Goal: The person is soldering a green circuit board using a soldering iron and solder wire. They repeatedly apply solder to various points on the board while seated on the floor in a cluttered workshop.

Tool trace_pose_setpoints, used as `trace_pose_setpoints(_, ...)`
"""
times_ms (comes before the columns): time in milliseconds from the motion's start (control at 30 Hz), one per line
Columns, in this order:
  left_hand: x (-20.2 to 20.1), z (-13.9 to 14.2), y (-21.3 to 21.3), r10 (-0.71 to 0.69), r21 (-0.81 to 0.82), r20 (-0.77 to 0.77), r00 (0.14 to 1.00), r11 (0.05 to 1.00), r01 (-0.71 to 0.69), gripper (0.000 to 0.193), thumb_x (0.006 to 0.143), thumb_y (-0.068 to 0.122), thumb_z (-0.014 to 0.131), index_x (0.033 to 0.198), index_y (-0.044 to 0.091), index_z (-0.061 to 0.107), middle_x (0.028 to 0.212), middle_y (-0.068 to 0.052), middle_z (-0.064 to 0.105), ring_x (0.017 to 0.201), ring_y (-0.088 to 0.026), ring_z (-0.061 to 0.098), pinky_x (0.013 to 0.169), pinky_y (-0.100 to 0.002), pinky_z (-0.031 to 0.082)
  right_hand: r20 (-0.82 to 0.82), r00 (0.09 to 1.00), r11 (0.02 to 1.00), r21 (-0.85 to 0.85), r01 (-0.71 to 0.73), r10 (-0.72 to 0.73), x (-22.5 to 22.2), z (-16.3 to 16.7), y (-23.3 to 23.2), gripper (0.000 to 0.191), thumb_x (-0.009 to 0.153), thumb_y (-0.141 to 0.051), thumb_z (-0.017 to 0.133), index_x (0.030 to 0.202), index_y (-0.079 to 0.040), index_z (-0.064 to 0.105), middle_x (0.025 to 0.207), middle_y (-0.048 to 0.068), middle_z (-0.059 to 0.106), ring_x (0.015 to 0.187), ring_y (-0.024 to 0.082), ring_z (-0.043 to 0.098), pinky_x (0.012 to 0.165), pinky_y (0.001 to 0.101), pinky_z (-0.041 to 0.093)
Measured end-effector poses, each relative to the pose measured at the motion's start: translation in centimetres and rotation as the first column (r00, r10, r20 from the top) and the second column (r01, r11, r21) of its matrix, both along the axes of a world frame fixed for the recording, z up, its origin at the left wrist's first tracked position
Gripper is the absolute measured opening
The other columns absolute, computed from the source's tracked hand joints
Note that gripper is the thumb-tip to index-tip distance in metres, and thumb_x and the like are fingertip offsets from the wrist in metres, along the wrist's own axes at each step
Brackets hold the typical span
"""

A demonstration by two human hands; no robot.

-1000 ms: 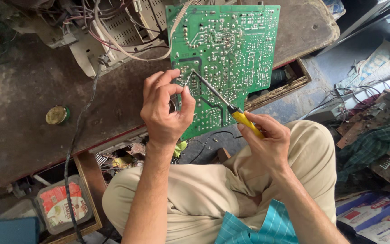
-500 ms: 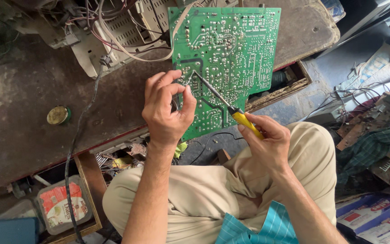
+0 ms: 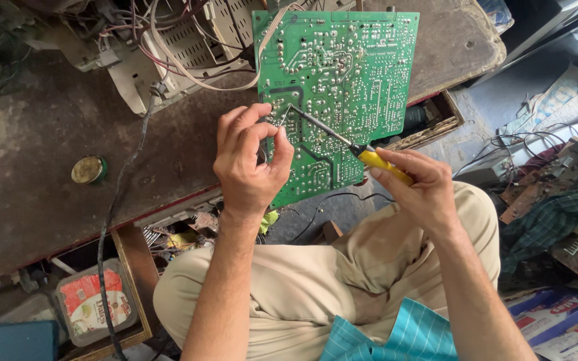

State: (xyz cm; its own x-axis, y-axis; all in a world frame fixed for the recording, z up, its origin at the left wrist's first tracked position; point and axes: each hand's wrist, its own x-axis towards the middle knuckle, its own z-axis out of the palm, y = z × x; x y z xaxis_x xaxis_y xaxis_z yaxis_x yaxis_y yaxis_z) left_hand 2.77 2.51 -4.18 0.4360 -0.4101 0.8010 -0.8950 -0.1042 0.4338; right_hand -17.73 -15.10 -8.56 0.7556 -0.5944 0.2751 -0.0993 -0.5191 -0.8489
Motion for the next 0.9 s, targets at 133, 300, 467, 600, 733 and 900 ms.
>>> trace_pose_setpoints(133,-0.1,0.0,0.0,-0.002,0.002,-0.001,1.0,1.0,0.002,0.021,0.088,-0.003,0.079,0.096,0.003,0.061,0.12,-0.012,0.069,0.108,-0.033,0.065,0.095,-0.041,0.057,-0.003,1.0,0.999,-0.053,0.003,-0.003,-0.2,0.3,-0.3,0.033,0.088,-0.009,0.082,0.121,-0.004,0.075,0.101,0.006,0.076,0.079,0.007,0.066,0.063,0.0231,0.049)
trace_pose_setpoints(300,-0.1,0.3,-0.1,-0.001,0.004,0.007,1.0,1.0,0.001,0.02,0.087,-0.004,0.078,0.096,0.002,0.061,0.119,-0.012,0.069,0.108,-0.034,0.065,0.095,-0.042,0.056,0.008,0.999,0.999,-0.037,0.034,-0.034,-0.1,0.3,0.4,0.031,0.088,-0.009,0.082,0.119,-0.004,0.076,0.102,0.006,0.076,0.08,0.007,0.066,0.064,0.0228,0.05)
trace_pose_setpoints(467,-0.2,0.4,0.4,0.013,-0.065,0.043,0.999,0.998,-0.01,0.019,0.09,-0.003,0.078,0.098,0.002,0.061,0.11,-0.013,0.07,0.101,-0.033,0.067,0.095,-0.043,0.057,0.009,0.998,0.998,-0.008,0.056,-0.056,-0.2,0.3,1.0,0.031,0.088,-0.009,0.083,0.118,-0.005,0.076,0.101,0.005,0.076,0.081,0.007,0.067,0.066,0.0225,0.051)
trace_pose_setpoints(600,-0.2,-0.7,1.6,0.065,-0.167,-0.13,0.989,0.982,-0.087,0.015,0.102,0.002,0.075,0.104,0.0,0.06,0.099,-0.01,0.069,0.09,-0.023,0.071,0.078,-0.031,0.058,-0.003,0.998,0.998,-0.01,0.063,-0.063,-0.3,0.1,1.2,0.031,0.087,-0.009,0.082,0.118,-0.005,0.076,0.101,0.004,0.076,0.081,0.006,0.067,0.067,0.0218,0.051)
trace_pose_setpoints(733,0.5,-2.4,2.4,0.027,-0.227,-0.467,0.884,0.963,-0.149,0.016,0.104,0.011,0.071,0.107,0.0,0.059,0.083,-0.004,0.065,0.067,-0.008,0.063,0.062,-0.024,0.052,-0.005,0.998,0.997,0.04,0.064,-0.064,-0.2,-0.1,1.3,0.031,0.087,-0.009,0.083,0.118,-0.005,0.077,0.099,0.004,0.076,0.079,0.005,0.064,0.065,0.0215,0.049)
trace_pose_setpoints(900,0.9,-3.3,2.7,-0.026,-0.224,-0.419,0.908,0.972,-0.076,0.015,0.111,0.009,0.067,0.117,0.0,0.056,0.089,-0.002,0.063,0.074,-0.007,0.058,0.066,-0.023,0.049,0.008,0.997,0.993,0.086,0.079,-0.08,-0.1,-0.3,1.7,0.031,0.087,-0.008,0.083,0.117,-0.006,0.077,0.101,0.003,0.077,0.08,0.005,0.065,0.066,0.0212,0.05)
